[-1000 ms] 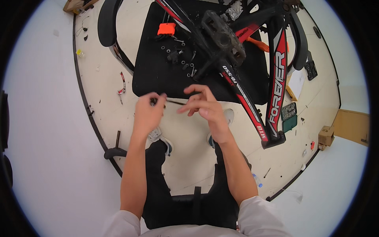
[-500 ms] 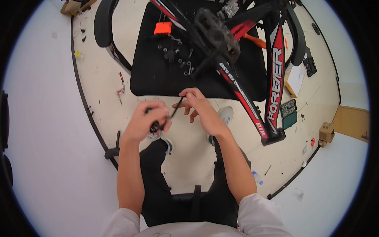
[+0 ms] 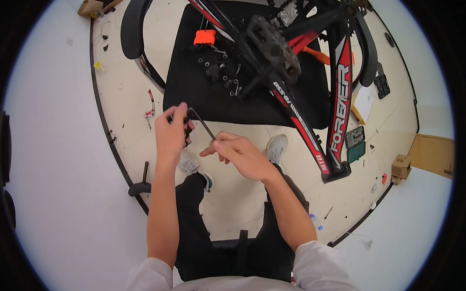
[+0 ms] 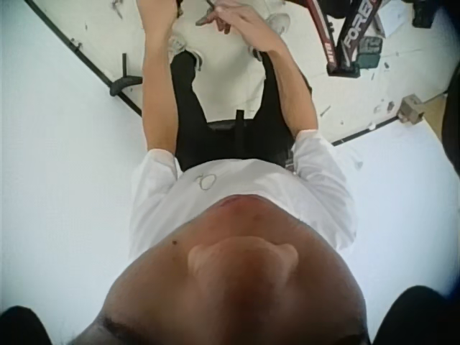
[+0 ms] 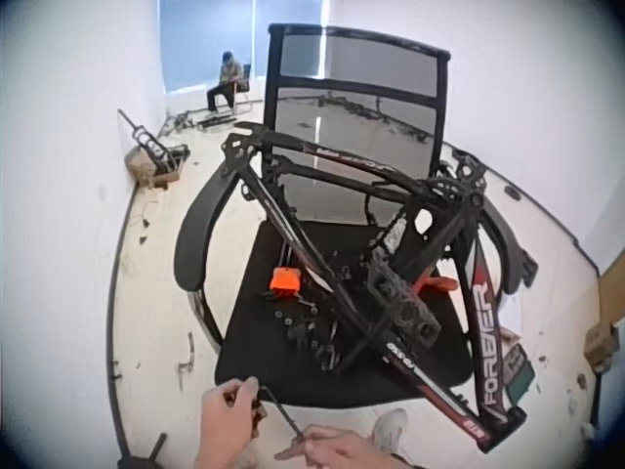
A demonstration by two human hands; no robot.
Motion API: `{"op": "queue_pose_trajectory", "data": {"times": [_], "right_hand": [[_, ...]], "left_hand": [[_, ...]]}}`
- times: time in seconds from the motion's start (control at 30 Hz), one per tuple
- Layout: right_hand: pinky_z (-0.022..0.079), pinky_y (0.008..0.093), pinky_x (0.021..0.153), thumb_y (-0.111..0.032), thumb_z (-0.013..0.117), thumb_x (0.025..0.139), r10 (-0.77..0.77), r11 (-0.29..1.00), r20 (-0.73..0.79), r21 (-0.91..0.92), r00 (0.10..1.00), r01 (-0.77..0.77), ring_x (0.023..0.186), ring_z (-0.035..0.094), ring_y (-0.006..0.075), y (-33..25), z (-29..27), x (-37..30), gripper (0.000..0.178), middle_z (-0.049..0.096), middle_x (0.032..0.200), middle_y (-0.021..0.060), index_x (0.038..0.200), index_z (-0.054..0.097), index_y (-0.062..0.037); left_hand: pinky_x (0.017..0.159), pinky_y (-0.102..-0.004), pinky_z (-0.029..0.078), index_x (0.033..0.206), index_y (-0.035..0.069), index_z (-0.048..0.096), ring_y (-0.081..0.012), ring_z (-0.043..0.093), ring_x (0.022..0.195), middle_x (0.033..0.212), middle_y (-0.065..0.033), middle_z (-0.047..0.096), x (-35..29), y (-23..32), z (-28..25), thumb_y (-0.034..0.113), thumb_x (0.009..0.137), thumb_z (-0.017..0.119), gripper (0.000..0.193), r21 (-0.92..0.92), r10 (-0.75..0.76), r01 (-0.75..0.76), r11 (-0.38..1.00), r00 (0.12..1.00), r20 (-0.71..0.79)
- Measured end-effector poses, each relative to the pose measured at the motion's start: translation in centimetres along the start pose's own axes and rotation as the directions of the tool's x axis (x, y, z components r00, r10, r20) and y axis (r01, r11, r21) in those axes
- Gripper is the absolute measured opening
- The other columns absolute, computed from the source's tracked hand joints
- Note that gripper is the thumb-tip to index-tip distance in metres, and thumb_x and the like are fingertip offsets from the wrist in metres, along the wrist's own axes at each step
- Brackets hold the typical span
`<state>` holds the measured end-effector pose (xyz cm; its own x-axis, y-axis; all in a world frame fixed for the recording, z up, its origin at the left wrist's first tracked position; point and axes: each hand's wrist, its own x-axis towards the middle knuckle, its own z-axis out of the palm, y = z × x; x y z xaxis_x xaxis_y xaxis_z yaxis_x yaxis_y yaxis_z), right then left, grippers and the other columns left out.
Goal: The person assembles a bicycle brake caliper using an Allen key, tightening screws and adjusting components. They handle the caliper and small parts, occasionally reaching for additional pieces on the floor.
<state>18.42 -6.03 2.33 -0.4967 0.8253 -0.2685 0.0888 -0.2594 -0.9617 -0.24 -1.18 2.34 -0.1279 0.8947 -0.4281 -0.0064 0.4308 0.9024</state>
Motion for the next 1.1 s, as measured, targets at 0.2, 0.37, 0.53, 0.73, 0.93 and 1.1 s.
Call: {"op": "queue_pose_trajectory", "data": {"times": [0.2, 0.37, 0.53, 0.73, 0.93, 1.1], "right_hand": [[0.039, 0.0339, 0.098, -0.039, 0.037, 0.102, 0.057, 0.986, -0.174, -0.142, 0.983, -0.082, 0.116, 0.054, 0.0222, 1.4, -0.7, 0.5, 0.051, 0.059, 0.126, 0.0115, 0.119, 0.062, 0.0016], [0.04, 0.0348, 0.095, -0.034, 0.035, 0.099, -0.061, 0.994, -0.43, 0.058, 0.901, 0.095, 0.115, 0.055, 0.0205, 1.2, -4.0, 0.6, 0.048, 0.059, 0.127, 0.0105, 0.122, 0.058, 0.0017], [0.042, 0.035, 0.092, -0.037, 0.038, 0.097, -0.1, 0.985, -0.511, 0.068, 0.854, 0.157, 0.116, 0.056, 0.0233, -0.1, -4.6, -0.8, 0.052, 0.052, 0.135, 0.0141, 0.111, 0.064, 0.0055], [0.043, 0.0319, 0.087, -0.033, 0.044, 0.096, -0.173, 0.985, -0.393, -0.063, 0.903, 0.161, 0.102, 0.056, 0.0211, -0.8, -3.2, -2.1, 0.046, 0.054, 0.123, 0.0106, 0.106, 0.07, 0.0039], [0.047, 0.0301, 0.077, -0.017, 0.054, 0.093, -0.085, 0.988, -0.428, -0.155, 0.9, 0.02, 0.095, 0.059, 0.0202, -0.4, -3.0, -2.6, 0.028, 0.057, 0.112, 0.0111, 0.108, 0.067, 0.0031], [0.049, 0.0347, 0.073, -0.021, 0.056, 0.092, 0.087, 0.96, -0.272, -0.234, 0.959, -0.153, 0.087, 0.062, 0.0267, -0.2, -4.4, -2.6, 0.033, 0.058, 0.102, 0.0149, 0.111, 0.066, 0.0042]], "left_hand": [[0.041, -0.0246, 0.034, 0.07, 0.006, 0.051, -0.0162, 0.057, 0.058, 0.054, -0.002, 0.04, -1.4, 0.3, 0.2, 0.028, 0.095, 0.055, 0.034, -0.345, 0.013, 0.122, 0.931, 0.931, 0.365], [0.043, -0.0255, 0.034, 0.075, 0.001, 0.057, -0.0133, 0.053, 0.054, 0.056, -0.0025, 0.05, -2.4, 1.0, 1.4, 0.028, 0.094, 0.057, 0.033, 0.11, -0.194, 0.163, 0.98, 0.705, 0.682], [0.054, -0.037, 0.042, 0.086, -0.008, 0.065, -0.0235, 0.055, 0.052, 0.06, -0.0177, 0.059, -1.9, -2.0, 4.3, 0.027, 0.091, 0.06, 0.036, 0.441, 0.046, -0.203, 0.874, 0.939, 0.341], [0.053, -0.0319, 0.042, 0.08, -0.007, 0.063, -0.0165, 0.055, 0.053, 0.059, -0.0129, 0.059, 0.7, -1.4, 5.9, 0.029, 0.093, 0.059, 0.038, 0.3, 0.102, -0.099, 0.949, 0.995, 0.008], [0.046, -0.0256, 0.038, 0.074, 0.001, 0.059, -0.0083, 0.051, 0.054, 0.062, -0.0038, 0.056, 0.6, -0.8, 8.5, 0.029, 0.095, 0.06, 0.035, -0.229, 0.059, -0.068, 0.971, 0.997, -0.043], [0.04, -0.0269, 0.035, 0.07, 0.005, 0.051, -0.0159, 0.055, 0.055, 0.057, -0.0023, 0.044, 0.6, 0.2, 8.5, 0.028, 0.095, 0.056, 0.034, -0.566, 0.073, 0.119, 0.816, 0.95, 0.304]]}}
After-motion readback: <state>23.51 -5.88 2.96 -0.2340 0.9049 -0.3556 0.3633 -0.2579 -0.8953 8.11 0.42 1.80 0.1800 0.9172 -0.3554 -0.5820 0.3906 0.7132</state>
